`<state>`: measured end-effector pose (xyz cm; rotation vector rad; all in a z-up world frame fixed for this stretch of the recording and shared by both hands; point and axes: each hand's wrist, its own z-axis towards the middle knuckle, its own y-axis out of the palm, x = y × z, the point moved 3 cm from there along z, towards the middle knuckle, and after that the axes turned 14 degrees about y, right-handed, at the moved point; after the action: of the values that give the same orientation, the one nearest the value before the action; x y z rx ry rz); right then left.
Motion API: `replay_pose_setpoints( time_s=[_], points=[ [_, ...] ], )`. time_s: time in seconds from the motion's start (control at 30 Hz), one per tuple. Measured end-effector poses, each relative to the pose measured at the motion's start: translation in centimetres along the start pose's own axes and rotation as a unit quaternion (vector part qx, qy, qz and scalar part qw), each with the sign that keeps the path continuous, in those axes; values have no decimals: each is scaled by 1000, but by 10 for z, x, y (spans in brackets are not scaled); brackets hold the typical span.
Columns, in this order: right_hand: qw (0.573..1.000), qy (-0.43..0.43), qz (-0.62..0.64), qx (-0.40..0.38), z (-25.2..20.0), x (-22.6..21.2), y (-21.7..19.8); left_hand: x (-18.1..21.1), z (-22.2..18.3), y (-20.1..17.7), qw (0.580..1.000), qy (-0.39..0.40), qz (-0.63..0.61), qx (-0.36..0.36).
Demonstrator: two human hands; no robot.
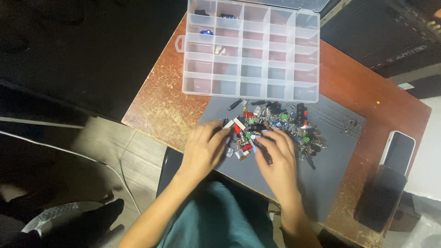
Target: Sorting various small electronic components like buttons, switches, and LEDs from a pile into a plastic organizer box with multiple compartments.
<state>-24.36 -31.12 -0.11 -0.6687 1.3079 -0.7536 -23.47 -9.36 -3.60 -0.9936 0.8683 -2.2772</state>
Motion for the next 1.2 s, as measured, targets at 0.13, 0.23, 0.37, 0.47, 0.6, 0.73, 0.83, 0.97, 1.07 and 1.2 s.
replay_pose_setpoints(
  time_s=[0.13,0.23,0.37,0.47,0.6,0.73,0.83,0.97,1.07,1.2],
  points=[
    [1000,-2,-21,4,13,-2,1,12,-3,-5,1000,25,-4,-14],
    [1000,-5,-30,-7,20,3,7,14,-12,5,999,23,-16,-21],
    [999,-3,-33,-9,19,9,10,10,-14,6,999,17,5,-34],
    [999,19,-24,-11,16,15,9,-4,-17,11,998,13,55,-36],
    [999,25,-21,6,20,12,4,-7,-4,4,998,4,61,-30],
    [1000,29,-7,-7,25,6,0,-1,23,6,998,38,39,-15],
    [1000,20,7,-12,22,9,-1,0,36,20,997,73,24,-5],
    [999,29,41,-5,24,18,-1,-5,51,24,995,96,-5,-30],
    [998,23,60,-6,25,19,-3,-5,49,16,995,81,-44,-49],
    [996,24,81,-18,27,20,-1,-3,47,7,994,65,-88,-33]
  ],
)
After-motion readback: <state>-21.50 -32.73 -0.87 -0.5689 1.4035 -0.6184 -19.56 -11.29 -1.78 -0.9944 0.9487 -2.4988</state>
